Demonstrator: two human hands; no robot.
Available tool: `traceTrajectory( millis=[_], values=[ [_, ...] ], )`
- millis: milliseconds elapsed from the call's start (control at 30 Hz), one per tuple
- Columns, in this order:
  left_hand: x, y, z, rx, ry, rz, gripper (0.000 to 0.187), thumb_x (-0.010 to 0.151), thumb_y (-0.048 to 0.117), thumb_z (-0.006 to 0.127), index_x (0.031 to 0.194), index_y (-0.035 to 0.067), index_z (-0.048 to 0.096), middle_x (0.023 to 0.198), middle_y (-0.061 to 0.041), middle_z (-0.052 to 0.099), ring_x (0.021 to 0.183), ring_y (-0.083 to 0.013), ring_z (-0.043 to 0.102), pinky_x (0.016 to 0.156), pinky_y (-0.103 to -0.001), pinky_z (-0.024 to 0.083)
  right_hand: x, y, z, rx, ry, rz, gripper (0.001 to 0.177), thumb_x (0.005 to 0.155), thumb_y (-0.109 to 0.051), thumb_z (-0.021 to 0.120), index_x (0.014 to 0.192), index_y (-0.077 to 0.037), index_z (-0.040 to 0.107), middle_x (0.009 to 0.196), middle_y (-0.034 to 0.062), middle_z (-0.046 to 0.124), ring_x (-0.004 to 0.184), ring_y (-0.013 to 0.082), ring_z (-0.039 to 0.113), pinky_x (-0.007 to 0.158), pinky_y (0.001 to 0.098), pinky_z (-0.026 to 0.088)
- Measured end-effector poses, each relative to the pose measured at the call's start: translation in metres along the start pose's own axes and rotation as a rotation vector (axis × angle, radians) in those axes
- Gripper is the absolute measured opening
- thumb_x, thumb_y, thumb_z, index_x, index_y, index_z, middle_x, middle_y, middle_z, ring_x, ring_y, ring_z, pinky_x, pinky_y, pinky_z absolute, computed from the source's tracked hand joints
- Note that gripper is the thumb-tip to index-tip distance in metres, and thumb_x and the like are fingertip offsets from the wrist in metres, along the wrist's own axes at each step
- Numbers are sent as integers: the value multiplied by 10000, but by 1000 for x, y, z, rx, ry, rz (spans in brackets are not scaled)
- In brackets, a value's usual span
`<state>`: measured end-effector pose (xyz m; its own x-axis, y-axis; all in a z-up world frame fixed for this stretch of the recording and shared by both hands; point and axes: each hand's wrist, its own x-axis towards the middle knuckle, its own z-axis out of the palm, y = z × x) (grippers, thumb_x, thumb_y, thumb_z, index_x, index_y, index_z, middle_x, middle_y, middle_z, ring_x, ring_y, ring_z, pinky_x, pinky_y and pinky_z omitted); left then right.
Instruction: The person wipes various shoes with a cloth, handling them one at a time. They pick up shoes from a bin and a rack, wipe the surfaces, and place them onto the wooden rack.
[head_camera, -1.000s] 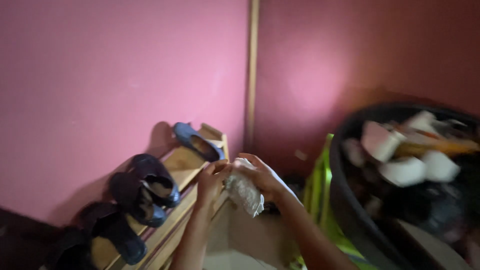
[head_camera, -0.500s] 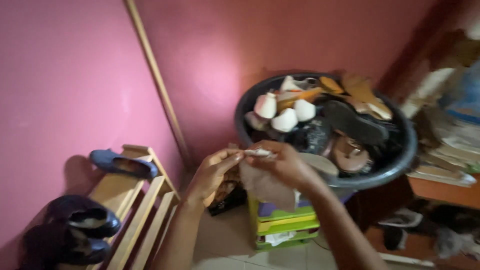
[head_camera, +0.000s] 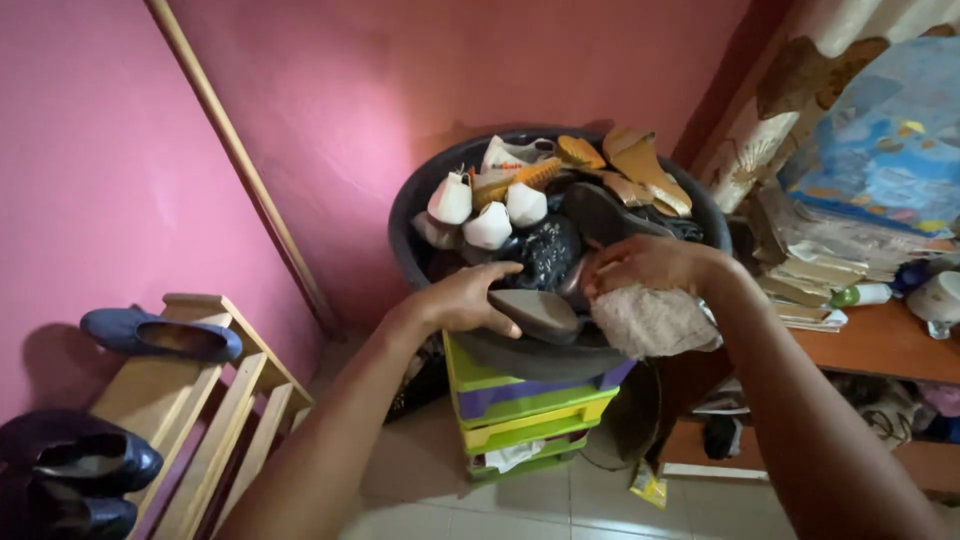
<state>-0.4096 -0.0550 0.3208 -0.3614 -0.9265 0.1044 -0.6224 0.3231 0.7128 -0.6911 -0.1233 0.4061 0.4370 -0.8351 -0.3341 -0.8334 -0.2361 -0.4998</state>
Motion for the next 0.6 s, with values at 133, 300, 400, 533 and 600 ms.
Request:
traceTrajectory(
  millis=[133, 300, 400, 533, 600],
  values=[
    [15, -19, 3, 131, -91, -73, 1068, 585, 314, 985, 1486, 90, 457, 1409, -197, 569, 1302, -343, 541, 1070, -409, 439, 34, 19, 16, -45, -249, -181, 548, 746, -381, 734, 1238, -144, 767, 1257, 72, 757, 1166, 214, 676, 1021, 369, 487],
    [4, -22, 3, 27, -18, -147, 898, 615, 314, 934, 1411, 93, 583, 1331, -159, 678, 1224, -294, 665, 1025, -375, 514, 54, 19, 30, -62, -343, -268, 625, 726, -270, 749, 1340, -170, 685, 1267, 64, 740, 1148, 186, 668, 1011, 344, 499],
    [3, -32, 6, -48, 101, -108, 760, 664, 242, 927, 1342, 67, 631, 1275, -136, 705, 1193, -251, 672, 996, -358, 522, 52, 12, 27, -4, -346, -271, 681, 737, -243, 755, 1405, -193, 628, 1268, 61, 743, 1145, 176, 664, 1011, 338, 497],
    [11, -45, 1, -321, 196, -56, 633, 728, 168, 897, 1294, 36, 647, 1186, -90, 741, 1102, -171, 690, 947, -313, 555, 43, 0, 13, 84, -282, -307, 692, 763, -280, 747, 1442, -233, 622, 1290, 56, 742, 1182, 184, 657, 1050, 334, 471],
    [10, -39, -6, -378, 235, -59, 602, 732, 148, 892, 1274, 32, 657, 1157, -68, 746, 1075, -139, 694, 921, -300, 566, 38, -7, 7, 118, -264, -324, 687, 769, -310, 742, 1444, -249, 626, 1304, 44, 738, 1200, 186, 655, 1065, 336, 463]
  ],
)
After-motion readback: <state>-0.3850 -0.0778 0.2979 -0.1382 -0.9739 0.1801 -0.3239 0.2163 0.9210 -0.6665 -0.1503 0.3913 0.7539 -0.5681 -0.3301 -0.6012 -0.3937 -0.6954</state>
